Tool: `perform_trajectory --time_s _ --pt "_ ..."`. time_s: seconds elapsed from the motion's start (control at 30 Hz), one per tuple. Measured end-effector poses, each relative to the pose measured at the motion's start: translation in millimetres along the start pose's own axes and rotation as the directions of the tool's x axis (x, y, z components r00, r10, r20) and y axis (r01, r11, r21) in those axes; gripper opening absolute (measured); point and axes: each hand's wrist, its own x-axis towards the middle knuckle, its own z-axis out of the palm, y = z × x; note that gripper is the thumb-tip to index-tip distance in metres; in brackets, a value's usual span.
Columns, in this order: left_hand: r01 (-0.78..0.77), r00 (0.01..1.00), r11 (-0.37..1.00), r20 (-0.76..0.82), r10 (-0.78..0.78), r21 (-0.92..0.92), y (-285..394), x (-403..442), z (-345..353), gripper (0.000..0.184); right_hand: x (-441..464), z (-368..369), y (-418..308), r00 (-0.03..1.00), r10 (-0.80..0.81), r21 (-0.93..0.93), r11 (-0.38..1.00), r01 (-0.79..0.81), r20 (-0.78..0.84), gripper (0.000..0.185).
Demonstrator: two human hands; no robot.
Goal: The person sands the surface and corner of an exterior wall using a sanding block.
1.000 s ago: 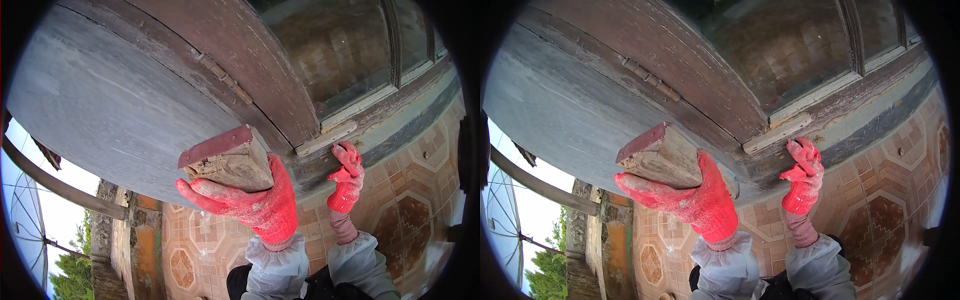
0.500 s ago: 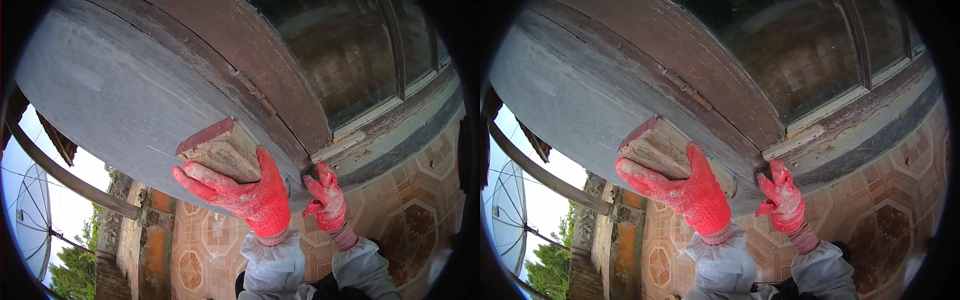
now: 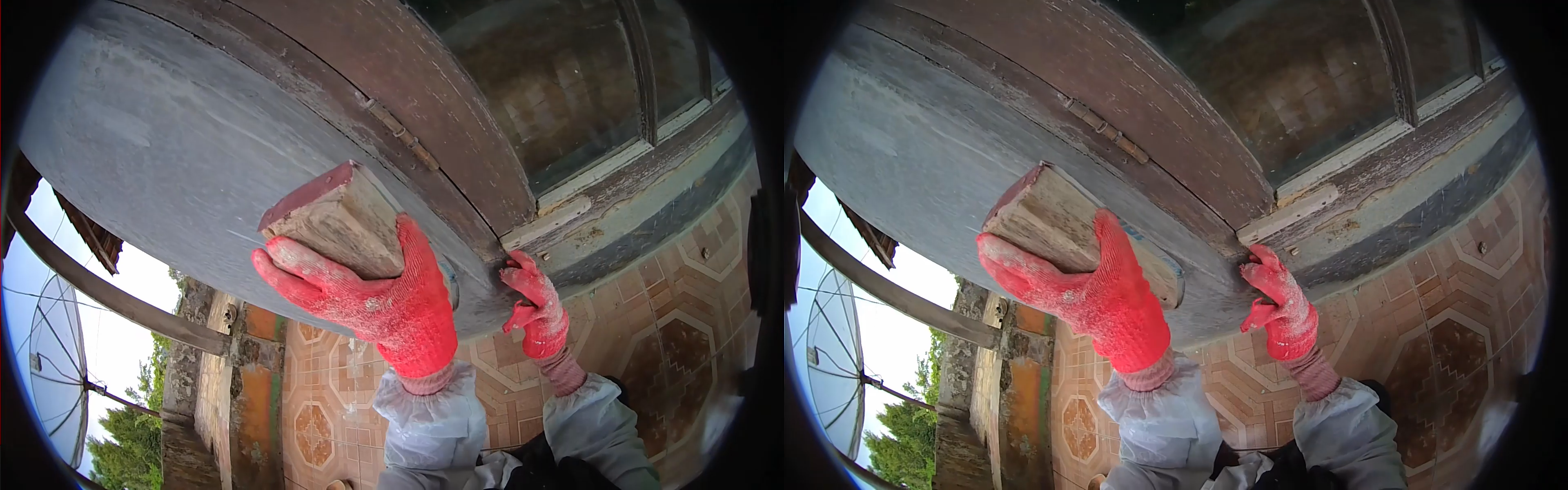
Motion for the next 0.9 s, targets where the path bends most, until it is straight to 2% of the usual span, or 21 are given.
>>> perform_trajectory --time_s 0.07,0.13,0.2,0.23,0.27,0.3,0.37,0.47,0.53,0.57,0.63,0.67,0.7,0.73,0.77,0.8,0.83,0.87,0.9 --pt "0.014 1.000 1.000 0.014 -0.014 -0.028 -2 -8 1 0.119 2 -6 -13 0.999 0.053 -0.001 0.999 -0.053 -0.013 0.048" --pt "-0.083 0.995 0.991 -0.042 0.088 0.107 -13 -65 15 0.122 6 -6 -24 0.981 0.108 0.151 0.985 -0.084 -0.160 0.039" --pt "-0.114 0.988 0.990 -0.094 0.122 0.080 -27 -154 39 0.127 6 -4 -19 0.971 0.091 0.180 0.982 -0.052 -0.220 0.038" --pt "0.032 0.999 1.000 0.039 -0.032 0.001 -30 -211 39 0.128 5 -5 -14 0.968 0.084 0.246 0.969 -0.024 -0.235 0.039" --pt "0.186 0.967 0.981 0.186 -0.173 -0.054 -31 -248 34 0.130 4 -5 -11 0.964 0.082 0.311 0.950 0.001 -0.252 0.040" --pt "0.188 0.965 0.981 0.197 -0.174 -0.054 -29 -248 31 0.130 2 -5 -10 0.966 0.025 0.225 0.974 0.035 -0.257 0.041" --pt "0.115 0.989 0.992 0.096 -0.109 -0.060 -27 -239 37 0.125 6 -7 -11 0.966 0.026 0.184 0.983 0.023 -0.258 0.041" --pt "0.217 0.976 0.966 0.052 -0.212 -0.140 -7 -141 26 0.122 3 -8 -6 0.966 0.032 0.173 0.985 0.014 -0.258 0.040" --pt "0.044 0.998 0.999 -0.052 -0.043 0.023 -9 -98 22 0.117 4 -9 0 0.963 0.021 0.188 0.982 0.032 -0.270 0.039" --pt "0.043 0.998 0.999 -0.051 -0.042 0.026 -11 -105 23 0.117 7 -9 4 0.960 -0.028 0.214 0.973 0.091 -0.279 0.039" --pt "-0.123 0.990 0.988 -0.063 0.129 0.089 -21 -143 30 0.118 9 -7 8 0.953 -0.080 0.242 0.958 0.154 -0.291 0.039" --pt "-0.097 0.992 0.992 -0.070 0.103 0.086 -32 -181 44 0.124 9 -7 9 0.946 -0.090 0.219 0.962 0.164 -0.312 0.039" --pt "0.081 0.997 0.995 0.019 -0.080 -0.056 -35 -226 49 0.127 7 -8 8 0.942 -0.094 0.203 0.965 0.166 -0.321 0.039" --pt "0.275 0.960 0.947 0.108 -0.260 -0.166 -38 -270 54 0.131 6 -9 7 0.939 -0.098 0.187 0.968 0.167 -0.330 0.039" --pt "0.605 0.791 0.725 0.351 -0.501 -0.328 -36 -300 49 0.133 6 -12 -1 0.959 0.004 0.234 0.970 0.065 -0.282 0.039" --pt "0.608 0.789 0.720 0.354 -0.502 -0.333 -38 -304 46 0.133 6 -14 -5 0.967 0.104 0.276 0.961 -0.037 -0.232 0.040" --pt "0.387 0.909 0.911 0.223 -0.352 -0.139 -40 -308 45 0.133 6 -13 -1 0.969 0.057 0.274 0.962 0.011 -0.240 0.042" --pt "0.137 0.980 0.986 0.132 -0.149 0.092 -42 -310 49 0.133 9 -13 4 0.969 0.050 0.267 0.964 0.017 -0.243 0.042" --pt "0.314 0.926 0.949 0.217 -0.308 0.006 -33 -298 41 0.133 11 -12 9 0.962 -0.061 0.219 0.968 0.122 -0.266 0.042"
